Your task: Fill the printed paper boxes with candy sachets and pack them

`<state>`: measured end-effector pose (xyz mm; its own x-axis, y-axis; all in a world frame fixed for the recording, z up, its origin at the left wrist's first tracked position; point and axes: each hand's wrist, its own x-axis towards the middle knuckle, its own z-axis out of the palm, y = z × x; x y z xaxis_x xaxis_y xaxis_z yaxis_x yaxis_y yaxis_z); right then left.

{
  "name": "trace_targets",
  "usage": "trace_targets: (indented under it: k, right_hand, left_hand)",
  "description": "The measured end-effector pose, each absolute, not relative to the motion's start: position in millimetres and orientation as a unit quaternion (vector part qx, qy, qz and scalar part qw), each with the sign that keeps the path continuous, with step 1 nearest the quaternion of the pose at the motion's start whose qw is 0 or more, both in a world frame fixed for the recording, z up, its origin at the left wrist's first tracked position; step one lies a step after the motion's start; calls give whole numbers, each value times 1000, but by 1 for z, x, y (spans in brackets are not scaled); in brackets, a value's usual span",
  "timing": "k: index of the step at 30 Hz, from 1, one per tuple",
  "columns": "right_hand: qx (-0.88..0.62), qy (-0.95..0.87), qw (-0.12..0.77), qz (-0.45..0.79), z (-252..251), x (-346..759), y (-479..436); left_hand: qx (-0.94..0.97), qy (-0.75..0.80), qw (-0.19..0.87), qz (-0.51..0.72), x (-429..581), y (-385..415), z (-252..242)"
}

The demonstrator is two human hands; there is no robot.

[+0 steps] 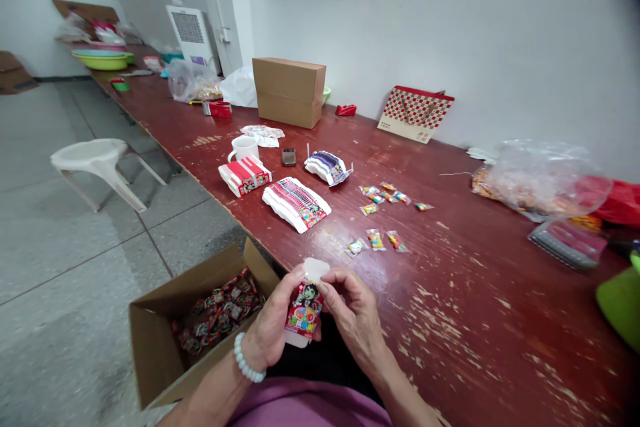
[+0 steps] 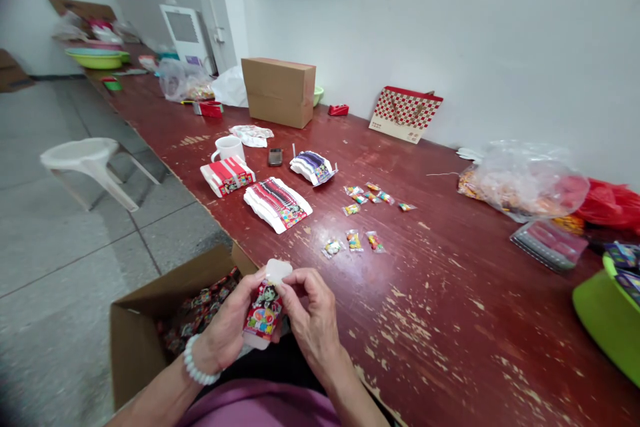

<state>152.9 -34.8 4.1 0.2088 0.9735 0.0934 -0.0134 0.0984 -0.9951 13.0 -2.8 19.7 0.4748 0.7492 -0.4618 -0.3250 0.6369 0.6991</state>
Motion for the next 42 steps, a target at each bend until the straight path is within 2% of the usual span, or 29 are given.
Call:
trace_targets:
  k: [3, 7, 10, 12, 15, 17, 19, 26, 33, 38, 42]
  right_hand:
    - [-501, -457, 557, 479, 8, 156, -34]
    - [-449, -377, 592, 553, 13, 160, -27]
    - [-429, -419, 546, 585, 14, 165, -24]
    - [-435, -462, 528, 565, 12, 167, -25]
    - [-473, -513, 545, 465, 10, 169, -27]
    - [-488, -571, 537, 384, 12, 170, -29]
    - [-475, -619, 516, 353, 17, 171, -30]
    - [-490, -610, 488, 388, 22, 173, -28]
    - [-484, -458, 502, 552, 20, 169, -21]
    - [-473, -507, 516, 504, 19, 168, -27]
    - [-445, -609, 532, 385, 21, 165, -35]
  left_hand:
    - [274, 387, 815, 333, 13, -5, 21]
    - [298, 366, 819, 327, 13, -7, 25]
    - [336, 356, 806, 333, 12, -8, 27]
    - [361, 359, 795, 332, 11, -7, 27]
    - [363, 368, 792, 323, 10, -5, 25]
    - [331, 360, 816, 307, 10, -3, 24]
    - [291, 349, 845, 281, 10, -1, 22]
    - [328, 388, 813, 285, 18, -4, 20]
    - [409, 386, 781, 272, 15, -3, 15]
    - [415, 408, 766, 275, 14, -2, 13]
    - [378, 422, 771, 292, 17, -3, 14]
